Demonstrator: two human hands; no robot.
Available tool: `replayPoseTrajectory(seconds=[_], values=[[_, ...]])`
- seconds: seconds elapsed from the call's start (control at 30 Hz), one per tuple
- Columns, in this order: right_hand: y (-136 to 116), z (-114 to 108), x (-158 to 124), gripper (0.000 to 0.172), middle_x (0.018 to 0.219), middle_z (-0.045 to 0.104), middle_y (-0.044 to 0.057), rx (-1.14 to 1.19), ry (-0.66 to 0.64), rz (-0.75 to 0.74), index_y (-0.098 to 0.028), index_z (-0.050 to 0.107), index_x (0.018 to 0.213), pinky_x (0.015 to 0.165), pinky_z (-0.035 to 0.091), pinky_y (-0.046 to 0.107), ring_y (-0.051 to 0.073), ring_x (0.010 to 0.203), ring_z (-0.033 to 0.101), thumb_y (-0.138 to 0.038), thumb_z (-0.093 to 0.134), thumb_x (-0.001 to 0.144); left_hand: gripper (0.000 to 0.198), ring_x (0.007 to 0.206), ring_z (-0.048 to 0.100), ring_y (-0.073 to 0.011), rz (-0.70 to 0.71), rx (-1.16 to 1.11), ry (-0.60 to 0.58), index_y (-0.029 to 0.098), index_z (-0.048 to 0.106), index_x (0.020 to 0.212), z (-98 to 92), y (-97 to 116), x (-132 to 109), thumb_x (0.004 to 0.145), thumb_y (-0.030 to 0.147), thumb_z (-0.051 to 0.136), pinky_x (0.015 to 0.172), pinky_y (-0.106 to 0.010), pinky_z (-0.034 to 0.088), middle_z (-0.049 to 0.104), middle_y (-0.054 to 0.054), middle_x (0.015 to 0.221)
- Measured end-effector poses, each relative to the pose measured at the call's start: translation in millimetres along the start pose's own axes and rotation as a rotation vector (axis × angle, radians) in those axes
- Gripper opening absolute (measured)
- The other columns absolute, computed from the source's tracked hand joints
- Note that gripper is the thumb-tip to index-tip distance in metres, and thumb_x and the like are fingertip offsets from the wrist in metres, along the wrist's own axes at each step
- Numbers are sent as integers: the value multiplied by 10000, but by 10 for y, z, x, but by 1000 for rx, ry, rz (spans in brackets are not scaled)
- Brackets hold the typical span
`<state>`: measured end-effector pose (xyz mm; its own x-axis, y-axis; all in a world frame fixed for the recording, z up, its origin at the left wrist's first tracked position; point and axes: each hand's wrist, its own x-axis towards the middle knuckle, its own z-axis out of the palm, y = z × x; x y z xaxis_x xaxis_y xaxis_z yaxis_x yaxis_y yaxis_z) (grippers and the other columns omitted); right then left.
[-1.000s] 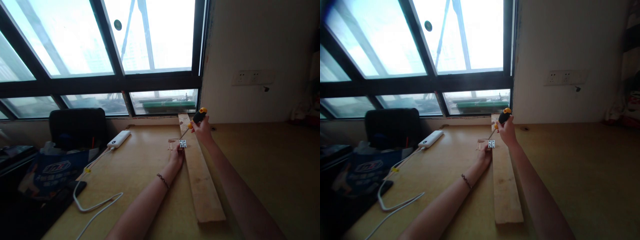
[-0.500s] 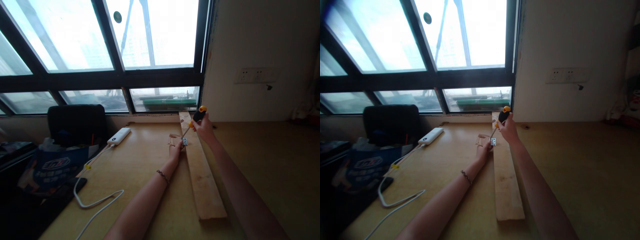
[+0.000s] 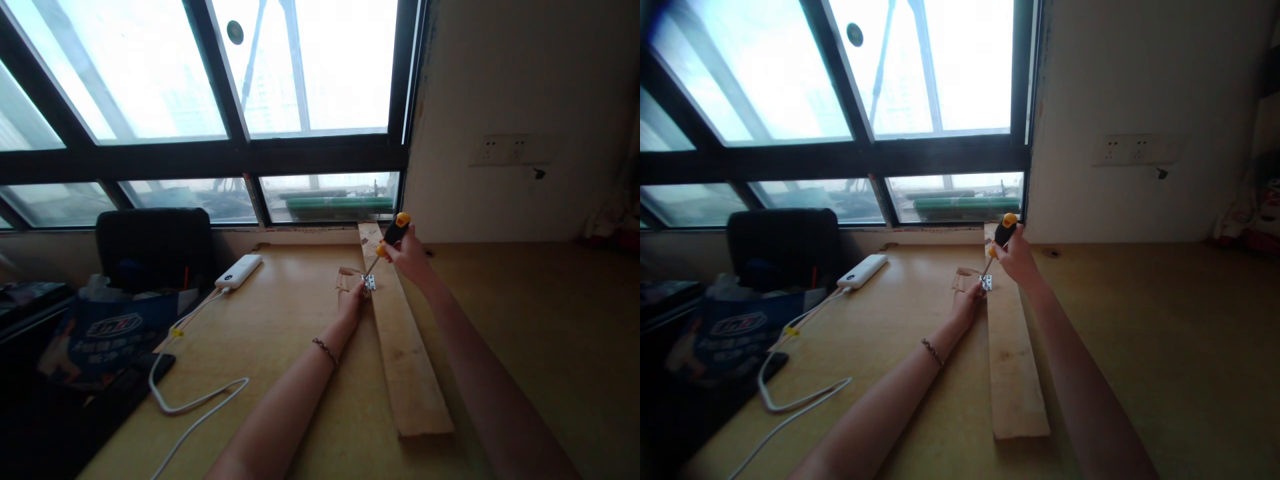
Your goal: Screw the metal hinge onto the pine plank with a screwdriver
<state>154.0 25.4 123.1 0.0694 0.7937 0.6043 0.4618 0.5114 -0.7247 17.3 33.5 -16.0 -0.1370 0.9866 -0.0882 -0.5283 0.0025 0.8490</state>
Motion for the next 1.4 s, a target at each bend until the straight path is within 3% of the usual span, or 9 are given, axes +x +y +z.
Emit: replayPoseTrajectory(seconds=[0.1,0.23,0.4,1.4], values=[[-28,19,-14,410,616,563,-27,20,14,10,-215,311,925,439,447,287,158,452,555,-400,584,682,368,651,614,-160,1,36,-11,100,644,835,1,-1,-8,550,312,738,630,-277,482,662,-85,739],[-103,37,-46,457,641,547,-28,-55,139,-48,-227,328,880,475,439,290,164,512,558,-445,636,622,353,715,621,-173,26,12,-23,108,639,833,6,-2,-11,558,306,738,674,-290,488,666,-94,816],[-134,15,-57,405,617,512,-30,-140,205,-60,-220,340,920,482,400,291,170,521,530,-448,573,680,372,799,625,-189,34,-16,-32,115,637,884,7,1,-4,570,286,737,747,-318,486,662,-105,891],[-44,12,-39,450,695,544,26,-117,233,-14,-191,356,1001,502,436,321,201,569,565,-463,553,702,355,844,624,-191,17,-63,-56,142,615,936,35,23,-34,610,240,714,750,-315,499,650,-99,965]])
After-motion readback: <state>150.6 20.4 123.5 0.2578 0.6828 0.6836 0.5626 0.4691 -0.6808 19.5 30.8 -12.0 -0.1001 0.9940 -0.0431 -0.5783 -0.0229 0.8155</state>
